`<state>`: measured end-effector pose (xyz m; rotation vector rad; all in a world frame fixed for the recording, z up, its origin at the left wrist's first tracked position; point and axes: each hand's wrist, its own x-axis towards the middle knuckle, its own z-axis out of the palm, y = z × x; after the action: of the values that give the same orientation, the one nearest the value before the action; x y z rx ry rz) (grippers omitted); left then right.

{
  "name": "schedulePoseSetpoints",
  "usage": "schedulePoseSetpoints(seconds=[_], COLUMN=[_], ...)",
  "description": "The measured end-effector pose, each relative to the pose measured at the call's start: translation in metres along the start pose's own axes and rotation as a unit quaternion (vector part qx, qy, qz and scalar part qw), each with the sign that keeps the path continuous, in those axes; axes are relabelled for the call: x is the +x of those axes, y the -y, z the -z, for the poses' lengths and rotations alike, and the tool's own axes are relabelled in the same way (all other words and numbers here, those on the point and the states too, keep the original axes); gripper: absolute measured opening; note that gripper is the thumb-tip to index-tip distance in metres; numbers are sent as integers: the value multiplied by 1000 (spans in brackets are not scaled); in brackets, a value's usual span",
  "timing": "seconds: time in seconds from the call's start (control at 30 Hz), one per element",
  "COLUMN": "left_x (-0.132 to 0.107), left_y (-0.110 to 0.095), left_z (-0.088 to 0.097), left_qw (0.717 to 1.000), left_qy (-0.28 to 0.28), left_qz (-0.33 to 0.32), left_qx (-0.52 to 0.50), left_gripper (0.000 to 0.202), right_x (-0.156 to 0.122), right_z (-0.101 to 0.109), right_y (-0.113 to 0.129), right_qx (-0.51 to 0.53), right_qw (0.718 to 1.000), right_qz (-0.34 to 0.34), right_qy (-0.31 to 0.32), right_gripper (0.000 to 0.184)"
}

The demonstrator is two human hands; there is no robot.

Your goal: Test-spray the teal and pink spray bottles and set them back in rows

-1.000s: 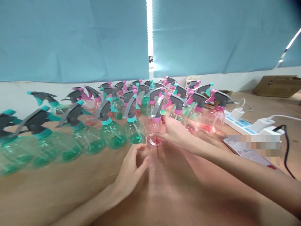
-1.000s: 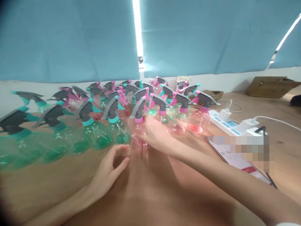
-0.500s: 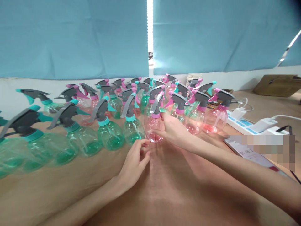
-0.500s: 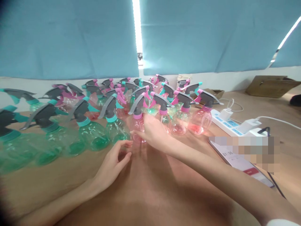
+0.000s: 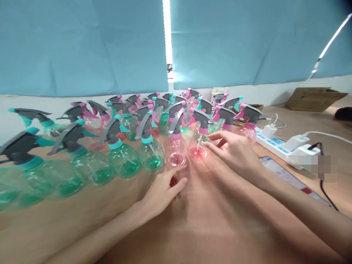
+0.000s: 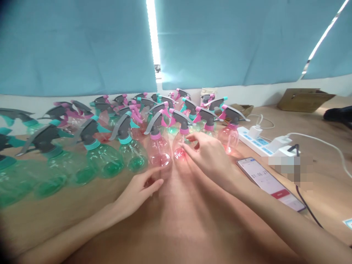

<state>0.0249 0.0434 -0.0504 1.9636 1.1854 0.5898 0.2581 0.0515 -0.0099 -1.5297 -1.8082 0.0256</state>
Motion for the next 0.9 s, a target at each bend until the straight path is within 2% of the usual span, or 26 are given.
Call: schedulePoseSetpoints(seconds=[0.1, 0.3, 0.43, 0.7, 0.9], left_x=[11, 17, 15, 14, 12], left_y=[2, 6, 4, 6, 4], left_z=[-5, -6, -4, -3, -1], left_qw=[999, 998, 998, 998, 997], left_qy=[20, 14, 17, 14, 10], left_qz=[26, 55, 55, 66, 72], left_qx=[-15, -9, 1, -3, -9], left_gripper=[49, 55, 52, 49, 47], right_x=[3, 12, 20, 32, 32], right_z=[-1, -15, -27, -40, -46], right_y=[-13, -23, -28, -33, -32], right_qx=[-32, -39, -15, 14, 8], right_qw=[999, 998, 998, 998, 998], right_qz=[-28, -46, -45, -31, -41], right_qy=[-15, 31, 39, 50, 54], right_gripper=[35, 54, 56, 48, 57])
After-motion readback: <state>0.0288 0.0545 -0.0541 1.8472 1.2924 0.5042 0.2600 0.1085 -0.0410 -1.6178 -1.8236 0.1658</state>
